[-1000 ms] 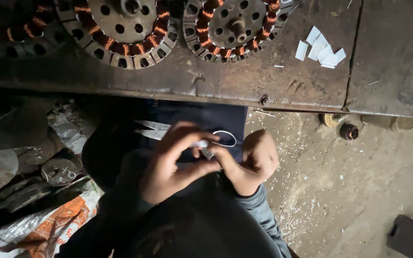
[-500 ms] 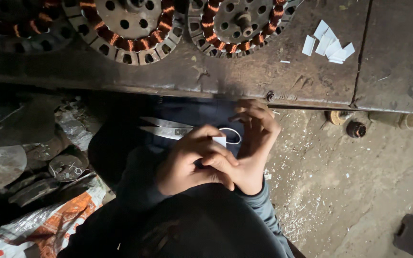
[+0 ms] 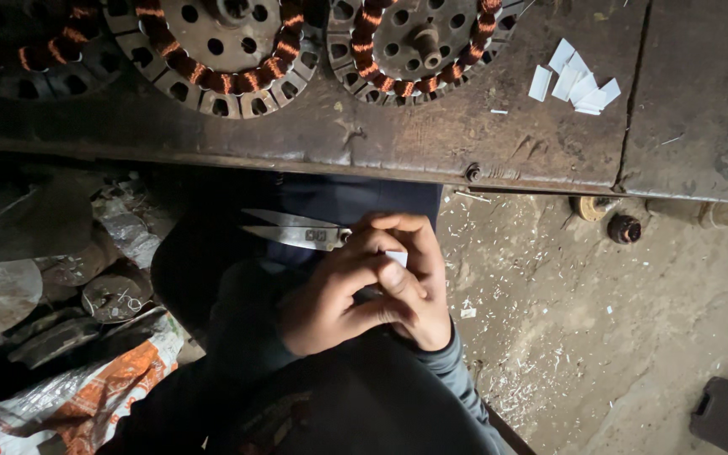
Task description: The person cuts small white paper pieces with scissors and inserts them into the slots of a stator core. They repeat this process for multiple stator cores arranged on a workbench in a workshop setting.
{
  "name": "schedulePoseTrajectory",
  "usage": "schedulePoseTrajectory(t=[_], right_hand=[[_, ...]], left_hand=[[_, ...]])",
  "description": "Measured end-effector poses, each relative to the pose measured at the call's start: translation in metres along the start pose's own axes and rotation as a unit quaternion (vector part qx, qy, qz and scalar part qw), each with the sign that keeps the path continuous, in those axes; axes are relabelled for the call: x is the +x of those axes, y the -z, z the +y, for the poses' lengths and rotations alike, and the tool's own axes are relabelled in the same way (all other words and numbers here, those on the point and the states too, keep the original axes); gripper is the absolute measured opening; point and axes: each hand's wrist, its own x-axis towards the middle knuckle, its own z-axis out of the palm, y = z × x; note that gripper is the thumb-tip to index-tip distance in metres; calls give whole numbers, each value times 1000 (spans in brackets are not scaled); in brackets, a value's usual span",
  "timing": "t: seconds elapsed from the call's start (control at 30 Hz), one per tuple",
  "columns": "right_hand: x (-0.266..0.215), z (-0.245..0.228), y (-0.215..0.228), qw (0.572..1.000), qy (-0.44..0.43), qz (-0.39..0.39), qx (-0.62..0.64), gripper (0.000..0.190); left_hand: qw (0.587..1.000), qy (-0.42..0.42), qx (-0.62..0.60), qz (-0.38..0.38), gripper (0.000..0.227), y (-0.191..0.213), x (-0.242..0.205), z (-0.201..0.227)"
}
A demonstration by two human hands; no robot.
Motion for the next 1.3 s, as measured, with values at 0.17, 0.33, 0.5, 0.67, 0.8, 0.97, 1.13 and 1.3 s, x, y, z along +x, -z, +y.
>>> schedulePoseTrajectory(t=[0.17,0.33,0.5,0.67,0.8,0.97,1.13,1.3], right_hand=[[-3,5,-5,975,74,93,-185,34],[4,6,-11,786,283,201,-511,44],[6,14,-11,697,338,249,-582,59],[6,19,1,935,205,107,-267,77],[9,21,7,977,122,14,-172,79],[10,25,5,985,118,-2,-123,69],[7,22,0,791,361,190,-455,66],[3,20,1,687,378,223,-579,64]], left_hand=[[999,6,3,47,25,-1,2,2],[994,59,21,90,26,-6,-3,6],[991,76,13,110,27,-8,-8,1],[994,33,-90,57,16,-5,-11,-3],[995,-6,-97,23,15,-8,-10,-4],[994,-12,-28,106,19,-17,-9,-3],[987,73,-9,145,23,-16,-10,-1],[985,131,-63,88,20,-13,-11,0]])
